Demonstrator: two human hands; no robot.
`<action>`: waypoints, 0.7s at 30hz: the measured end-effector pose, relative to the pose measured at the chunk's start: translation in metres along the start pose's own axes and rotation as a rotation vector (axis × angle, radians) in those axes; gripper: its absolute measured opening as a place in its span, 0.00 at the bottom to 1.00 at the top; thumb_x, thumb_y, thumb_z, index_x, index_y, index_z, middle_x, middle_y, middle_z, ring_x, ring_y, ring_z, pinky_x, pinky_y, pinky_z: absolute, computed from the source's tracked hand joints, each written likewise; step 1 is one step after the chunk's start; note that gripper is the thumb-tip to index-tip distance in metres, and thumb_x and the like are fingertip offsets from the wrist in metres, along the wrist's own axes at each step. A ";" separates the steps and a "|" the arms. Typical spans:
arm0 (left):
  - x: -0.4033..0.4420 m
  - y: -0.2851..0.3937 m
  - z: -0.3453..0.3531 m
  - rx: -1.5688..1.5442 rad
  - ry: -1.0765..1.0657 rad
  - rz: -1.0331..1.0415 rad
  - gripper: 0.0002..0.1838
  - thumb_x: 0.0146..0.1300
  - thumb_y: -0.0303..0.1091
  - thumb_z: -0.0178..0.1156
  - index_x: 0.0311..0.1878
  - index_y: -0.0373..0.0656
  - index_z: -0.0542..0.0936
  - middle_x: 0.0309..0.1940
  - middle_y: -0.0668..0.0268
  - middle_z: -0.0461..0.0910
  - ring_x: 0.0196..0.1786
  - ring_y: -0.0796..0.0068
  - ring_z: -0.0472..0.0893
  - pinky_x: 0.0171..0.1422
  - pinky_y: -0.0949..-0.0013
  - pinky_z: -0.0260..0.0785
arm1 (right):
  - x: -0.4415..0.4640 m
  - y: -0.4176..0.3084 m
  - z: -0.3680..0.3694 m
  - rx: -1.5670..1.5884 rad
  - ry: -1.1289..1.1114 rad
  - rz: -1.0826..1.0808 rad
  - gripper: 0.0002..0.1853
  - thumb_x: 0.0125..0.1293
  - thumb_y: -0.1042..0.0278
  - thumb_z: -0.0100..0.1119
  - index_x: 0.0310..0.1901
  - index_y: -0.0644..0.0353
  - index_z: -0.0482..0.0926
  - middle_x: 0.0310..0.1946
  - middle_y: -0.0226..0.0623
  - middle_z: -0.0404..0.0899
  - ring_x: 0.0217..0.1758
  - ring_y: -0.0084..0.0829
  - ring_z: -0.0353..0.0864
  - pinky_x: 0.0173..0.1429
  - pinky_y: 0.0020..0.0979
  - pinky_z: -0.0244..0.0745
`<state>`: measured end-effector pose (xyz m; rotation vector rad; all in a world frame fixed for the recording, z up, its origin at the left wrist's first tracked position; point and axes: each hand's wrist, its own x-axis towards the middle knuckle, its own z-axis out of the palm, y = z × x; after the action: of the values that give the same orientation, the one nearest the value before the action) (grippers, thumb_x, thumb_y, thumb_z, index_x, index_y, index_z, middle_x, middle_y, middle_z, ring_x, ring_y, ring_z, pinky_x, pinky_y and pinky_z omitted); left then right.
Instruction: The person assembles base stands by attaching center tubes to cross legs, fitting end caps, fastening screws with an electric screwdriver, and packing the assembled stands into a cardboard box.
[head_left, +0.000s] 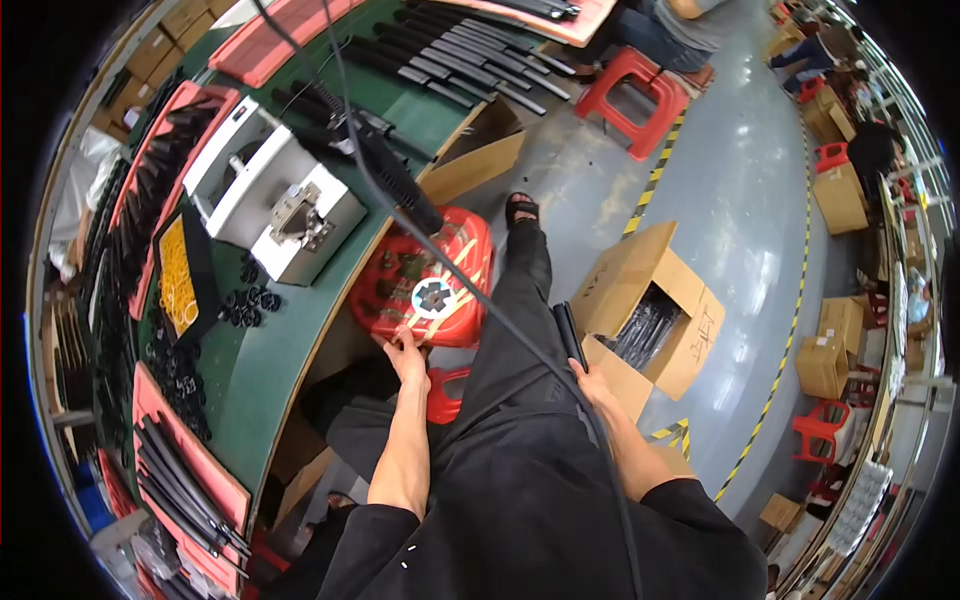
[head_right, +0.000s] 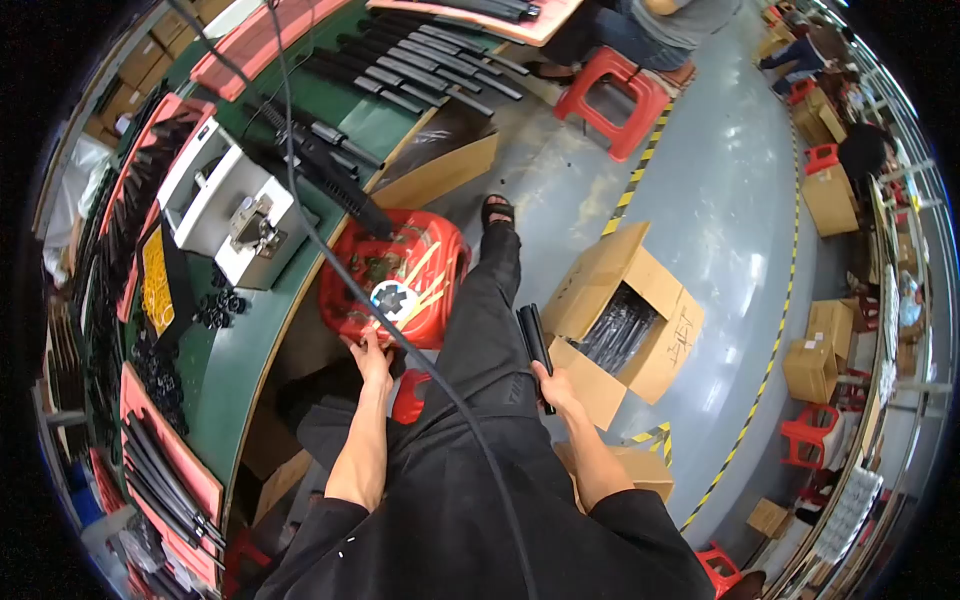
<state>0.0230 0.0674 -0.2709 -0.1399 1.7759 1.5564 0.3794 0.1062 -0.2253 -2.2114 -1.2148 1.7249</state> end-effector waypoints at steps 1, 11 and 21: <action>-0.003 -0.002 -0.010 0.050 -0.015 0.050 0.39 0.79 0.50 0.53 0.85 0.50 0.49 0.73 0.44 0.66 0.64 0.50 0.76 0.67 0.47 0.73 | 0.017 0.027 0.007 -0.021 -0.045 0.007 0.26 0.78 0.47 0.55 0.54 0.69 0.77 0.32 0.46 0.83 0.26 0.39 0.82 0.26 0.41 0.77; -0.032 -0.059 -0.061 0.845 -0.221 -0.690 0.20 0.67 0.40 0.62 0.53 0.31 0.82 0.35 0.54 0.90 0.22 0.60 0.86 0.24 0.61 0.79 | 0.038 0.055 0.045 0.036 -0.349 -0.011 0.32 0.74 0.50 0.58 0.72 0.64 0.73 0.63 0.48 0.80 0.62 0.43 0.81 0.67 0.36 0.75; -0.005 -0.097 -0.055 1.257 -0.396 -0.530 0.39 0.59 0.51 0.68 0.68 0.35 0.74 0.69 0.41 0.71 0.64 0.43 0.76 0.67 0.46 0.71 | -0.128 -0.176 -0.025 -0.029 -0.463 -0.239 0.32 0.82 0.49 0.45 0.81 0.55 0.62 0.75 0.38 0.72 0.77 0.38 0.71 0.78 0.31 0.64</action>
<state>0.0535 -0.0075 -0.3472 0.2751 1.8515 -0.0492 0.3013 0.1560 -0.0262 -1.6362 -1.5230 2.1887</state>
